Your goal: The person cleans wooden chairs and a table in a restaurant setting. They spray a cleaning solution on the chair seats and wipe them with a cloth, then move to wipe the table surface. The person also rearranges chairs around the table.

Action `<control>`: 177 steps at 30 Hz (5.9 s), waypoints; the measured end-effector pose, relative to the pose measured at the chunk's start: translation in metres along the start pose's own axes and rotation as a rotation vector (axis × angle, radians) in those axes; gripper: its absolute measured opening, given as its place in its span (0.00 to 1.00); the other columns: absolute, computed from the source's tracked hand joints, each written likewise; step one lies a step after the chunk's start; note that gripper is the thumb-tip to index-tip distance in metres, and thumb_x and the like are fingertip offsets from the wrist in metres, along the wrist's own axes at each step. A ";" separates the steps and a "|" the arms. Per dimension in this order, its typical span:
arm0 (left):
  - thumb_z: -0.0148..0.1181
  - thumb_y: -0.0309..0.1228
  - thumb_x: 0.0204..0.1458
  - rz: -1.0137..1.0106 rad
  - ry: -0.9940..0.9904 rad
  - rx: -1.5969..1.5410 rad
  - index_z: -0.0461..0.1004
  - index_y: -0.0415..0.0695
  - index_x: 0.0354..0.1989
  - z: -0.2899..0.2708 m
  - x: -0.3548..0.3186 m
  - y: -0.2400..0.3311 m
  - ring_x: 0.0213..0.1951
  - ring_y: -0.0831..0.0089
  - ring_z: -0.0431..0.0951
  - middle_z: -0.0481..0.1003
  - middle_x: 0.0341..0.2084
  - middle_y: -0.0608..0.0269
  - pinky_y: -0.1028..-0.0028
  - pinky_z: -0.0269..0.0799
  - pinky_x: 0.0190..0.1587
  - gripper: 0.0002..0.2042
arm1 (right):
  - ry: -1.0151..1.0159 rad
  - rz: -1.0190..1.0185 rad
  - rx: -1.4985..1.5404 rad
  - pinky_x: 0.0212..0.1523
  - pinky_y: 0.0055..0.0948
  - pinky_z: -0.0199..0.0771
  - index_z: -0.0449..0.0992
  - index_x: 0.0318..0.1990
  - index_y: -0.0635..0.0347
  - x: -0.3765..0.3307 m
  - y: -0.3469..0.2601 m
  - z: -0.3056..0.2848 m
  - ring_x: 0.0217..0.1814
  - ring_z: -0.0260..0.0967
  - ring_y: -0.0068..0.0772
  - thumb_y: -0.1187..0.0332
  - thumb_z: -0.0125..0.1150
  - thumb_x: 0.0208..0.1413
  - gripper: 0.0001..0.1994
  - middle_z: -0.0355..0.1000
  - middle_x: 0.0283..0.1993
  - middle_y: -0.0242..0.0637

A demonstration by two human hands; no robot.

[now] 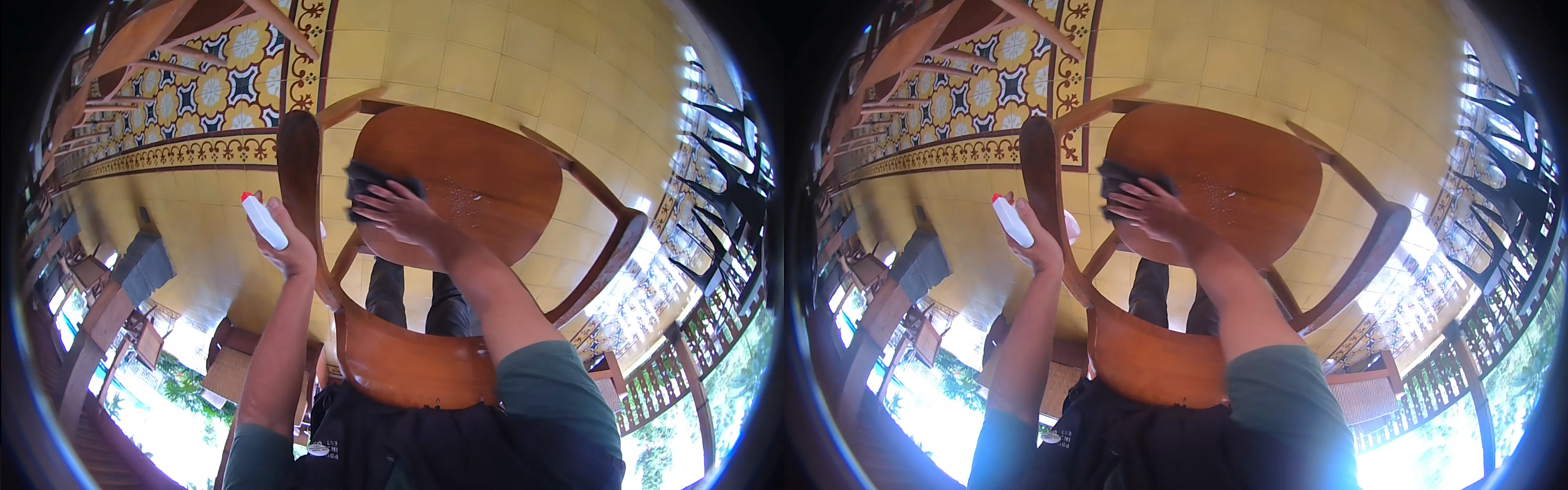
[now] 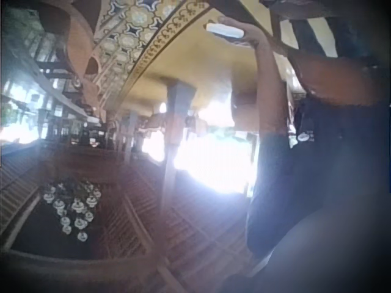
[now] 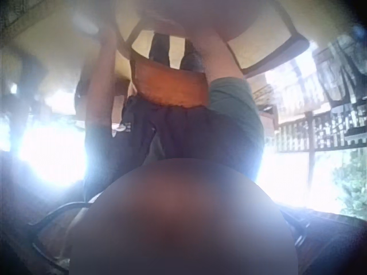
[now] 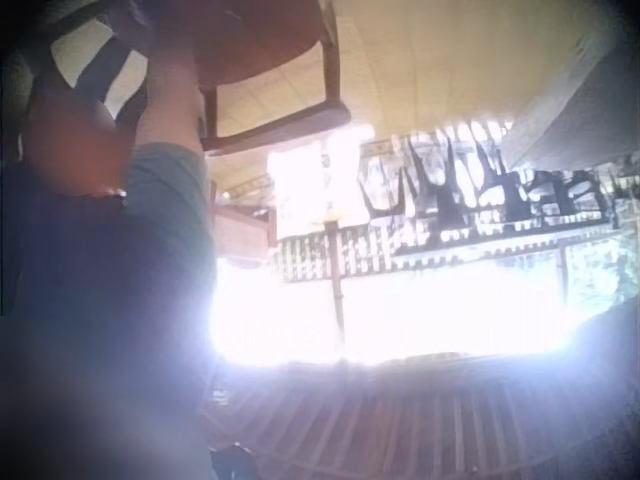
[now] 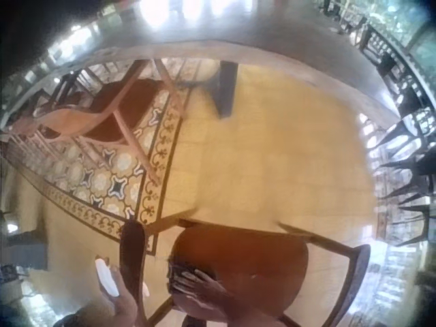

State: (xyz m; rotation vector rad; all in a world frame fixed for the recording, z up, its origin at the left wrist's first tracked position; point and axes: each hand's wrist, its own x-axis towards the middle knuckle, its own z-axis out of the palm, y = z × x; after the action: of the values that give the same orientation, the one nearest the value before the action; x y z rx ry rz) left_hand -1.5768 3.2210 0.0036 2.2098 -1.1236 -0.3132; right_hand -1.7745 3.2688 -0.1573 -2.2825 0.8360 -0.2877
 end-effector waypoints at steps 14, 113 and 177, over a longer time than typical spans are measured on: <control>0.54 0.41 0.65 -0.017 -0.030 -0.036 0.68 0.31 0.61 -0.001 -0.003 -0.002 0.48 0.53 0.78 0.76 0.49 0.44 0.61 0.72 0.52 0.25 | -0.207 0.641 -0.186 0.75 0.66 0.33 0.53 0.76 0.40 -0.054 -0.053 0.062 0.83 0.34 0.51 0.56 0.51 0.66 0.31 0.43 0.81 0.33; 0.73 0.48 0.42 -0.248 -0.615 -0.004 0.69 0.47 0.64 -0.106 0.242 -0.102 0.56 0.49 0.77 0.77 0.54 0.49 0.57 0.72 0.59 0.39 | 0.518 1.366 1.028 0.48 0.36 0.71 0.72 0.55 0.63 0.024 -0.108 -0.368 0.46 0.73 0.39 0.49 0.58 0.58 0.27 0.74 0.50 0.38; 0.71 0.43 0.42 -0.904 0.310 -0.159 0.76 0.52 0.54 -0.766 1.293 -0.993 0.45 0.49 0.82 0.81 0.40 0.51 0.56 0.77 0.47 0.27 | -0.807 0.435 -0.126 0.55 0.39 0.75 0.74 0.59 0.64 1.942 -0.543 0.157 0.55 0.77 0.46 0.55 0.70 0.50 0.31 0.79 0.51 0.53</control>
State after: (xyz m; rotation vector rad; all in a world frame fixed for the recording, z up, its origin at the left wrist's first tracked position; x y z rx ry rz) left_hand 0.2047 2.9599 0.0588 2.3802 0.1119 -0.3877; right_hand 0.0494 2.4170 0.0406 -1.9770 0.8751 0.8430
